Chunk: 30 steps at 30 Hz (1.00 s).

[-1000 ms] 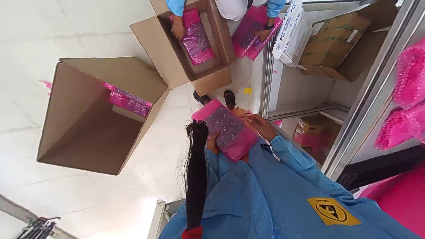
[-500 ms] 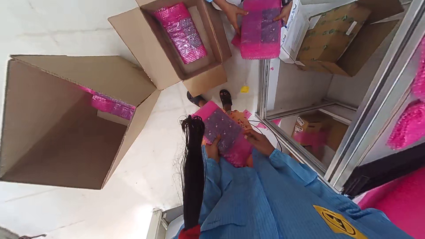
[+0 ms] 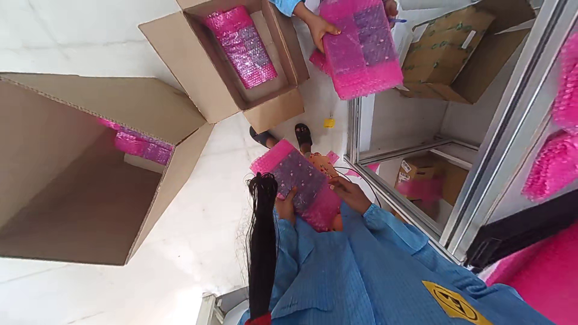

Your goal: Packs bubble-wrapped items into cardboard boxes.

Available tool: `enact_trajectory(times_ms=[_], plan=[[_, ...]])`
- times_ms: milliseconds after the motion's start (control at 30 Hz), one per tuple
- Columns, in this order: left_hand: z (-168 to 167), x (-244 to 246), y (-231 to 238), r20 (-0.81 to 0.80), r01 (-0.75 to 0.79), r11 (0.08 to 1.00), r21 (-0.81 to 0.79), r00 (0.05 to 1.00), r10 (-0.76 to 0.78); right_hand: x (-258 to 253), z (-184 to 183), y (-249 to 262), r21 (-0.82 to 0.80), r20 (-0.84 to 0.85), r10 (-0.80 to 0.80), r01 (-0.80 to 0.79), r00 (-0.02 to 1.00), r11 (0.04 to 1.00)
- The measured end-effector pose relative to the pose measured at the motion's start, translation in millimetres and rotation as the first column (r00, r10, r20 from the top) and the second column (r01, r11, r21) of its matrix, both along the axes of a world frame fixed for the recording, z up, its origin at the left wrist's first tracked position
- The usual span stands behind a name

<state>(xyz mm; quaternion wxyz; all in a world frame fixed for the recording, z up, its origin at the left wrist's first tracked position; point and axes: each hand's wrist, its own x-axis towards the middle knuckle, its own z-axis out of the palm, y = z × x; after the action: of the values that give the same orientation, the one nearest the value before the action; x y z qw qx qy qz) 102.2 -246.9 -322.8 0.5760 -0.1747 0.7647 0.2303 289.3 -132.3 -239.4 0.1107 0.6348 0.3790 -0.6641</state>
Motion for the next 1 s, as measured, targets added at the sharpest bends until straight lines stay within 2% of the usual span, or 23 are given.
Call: enact_trajectory(times_ms=[33, 67, 100, 133, 167, 200, 233, 267, 300, 333, 367, 400, 433, 500, 533, 567, 600, 633, 667, 700, 800, 900, 1000], plan=[[-0.2, -0.2, -2.2, 0.003, -0.003, 1.000, 0.002, 1.000, 0.003, 0.1, 1.8, -2.0, 0.080, 0.002, 0.023, -0.023, 1.000, 0.997], [0.0, -0.7, -3.4, 0.007, -0.008, 1.000, 0.004, 1.000, 0.008, 0.0, 6.1, -3.7, 0.254, 0.025, 0.069, -0.073, 0.997, 0.964], [1.5, -1.7, -3.0, 0.010, -0.016, 1.000, 0.006, 1.000, 0.016, 0.0, 12.9, -1.8, 0.508, 0.088, 0.133, -0.159, 0.987, 0.846], [3.2, -2.8, -1.0, 0.011, -0.028, 1.000, 0.012, 1.000, 0.028, 1.0, 22.0, 10.0, 0.750, 0.199, 0.163, -0.257, 0.966, 0.610], [5.1, -3.8, 0.7, 0.017, -0.041, 0.999, 0.020, 0.999, 0.041, 3.1, 36.3, 35.0, 0.873, 0.305, 0.122, -0.328, 0.945, 0.361], [7.4, -4.5, 1.1, 0.024, -0.055, 0.998, 0.025, 0.998, 0.054, 6.6, 56.2, 70.4, 0.907, 0.371, 0.040, -0.372, 0.928, 0.199], [9.4, -5.4, 1.4, 0.029, -0.067, 0.997, 0.032, 0.997, 0.066, 12.0, 78.9, 112.5, 0.892, 0.436, -0.031, -0.428, 0.899, 0.144], [10.6, -5.8, 2.3, 0.030, -0.082, 0.996, 0.043, 0.996, 0.081, 18.2, 98.4, 156.5, 0.865, 0.481, -0.073, -0.459, 0.874, 0.205], [12.2, -6.0, 3.8, 0.032, -0.095, 0.994, 0.055, 0.995, 0.093, 25.9, 109.5, 198.0, 0.818, 0.509, -0.094, -0.446, 0.856, 0.364], [14.9, -6.7, 5.9, 0.038, -0.102, 0.993, 0.063, 0.994, 0.100, 35.3, 109.4, 233.5, 0.745, 0.501, -0.114, -0.361, 0.858, 0.561], [18.1, -7.6, 7.7, 0.047, -0.108, 0.991, 0.075, 0.993, 0.105, 45.1, 100.5, 259.7, 0.640, 0.461, -0.142, -0.217, 0.876, 0.737], [22.8, -8.5, 10.0, 0.059, -0.118, 0.989, 0.092, 0.992, 0.113, 53.7, 85.5, 276.0, 0.515, 0.403, -0.180, -0.060, 0.897, 0.855], [27.5, -9.2, 15.2, 0.075, -0.130, 0.984, 0.121, 0.990, 0.121, 59.1, 70.2, 284.8, 0.387, 0.319, -0.221, 0.086, 0.922, 0.918], [41.4, -11.8, 27.0, 0.104, -0.151, 0.974, 0.170, 0.985, 0.134, 62.0, 48.2, 278.9, 0.217, 0.116, -0.284, 0.255, 0.952, 0.942], [46.5, -13.4, 34.3, 0.116, -0.163, 0.964, 0.209, 0.983, 0.141, 48.6, 54.5, 273.4, 0.168, 0.068, -0.321, 0.307, 0.944, 0.937], [48.6, -15.0, 39.0, 0.123, -0.170, 0.952, 0.255, 0.982, 0.143, 22.0, 74.0, 271.3, 0.111, 0.147, -0.389, 0.376, 0.909, 0.920], [47.6, -16.9, 43.9, 0.131, -0.175, 0.941, 0.290, 0.981, 0.142, -11.2, 96.0, 279.5, 0.007, 0.318, -0.497, 0.522, 0.808, 0.853], [43.7, -18.1, 48.2, 0.142, -0.190, 0.931, 0.312, 0.978, 0.152, 10.7, 77.2, 247.9, 0.191, 0.060, -0.446, 0.428, 0.893, 0.883], [38.2, -18.8, 52.4, 0.148, -0.208, 0.920, 0.333, 0.975, 0.167, 26.1, 57.8, 230.4, 0.279, -0.114, -0.433, 0.447, 0.894, 0.850], [33.0, -19.7, 57.2, 0.146, -0.224, 0.909, 0.353, 0.972, 0.183, 33.5, 50.3, 220.6, 0.293, -0.183, -0.437, 0.473, 0.881, 0.831], [19.5, -29.5, 67.0, 0.157, -0.229, 0.882, 0.412, 0.971, 0.178, 47.2, 62.7, 189.9, 0.274, -0.240, -0.441, 0.496, 0.865, 0.824], [28.1, -39.1, 74.5, 0.217, -0.212, 0.859, 0.466, 0.969, 0.121, 63.6, 71.3, 147.9, 0.237, -0.342, -0.407, 0.497, 0.847, 0.835], [39.3, -44.9, 69.5, 0.226, -0.111, 0.886, 0.451, 0.974, 0.008, 54.4, 68.0, 113.5, 0.157, -0.554, -0.336, 0.492, 0.762, 0.856]])
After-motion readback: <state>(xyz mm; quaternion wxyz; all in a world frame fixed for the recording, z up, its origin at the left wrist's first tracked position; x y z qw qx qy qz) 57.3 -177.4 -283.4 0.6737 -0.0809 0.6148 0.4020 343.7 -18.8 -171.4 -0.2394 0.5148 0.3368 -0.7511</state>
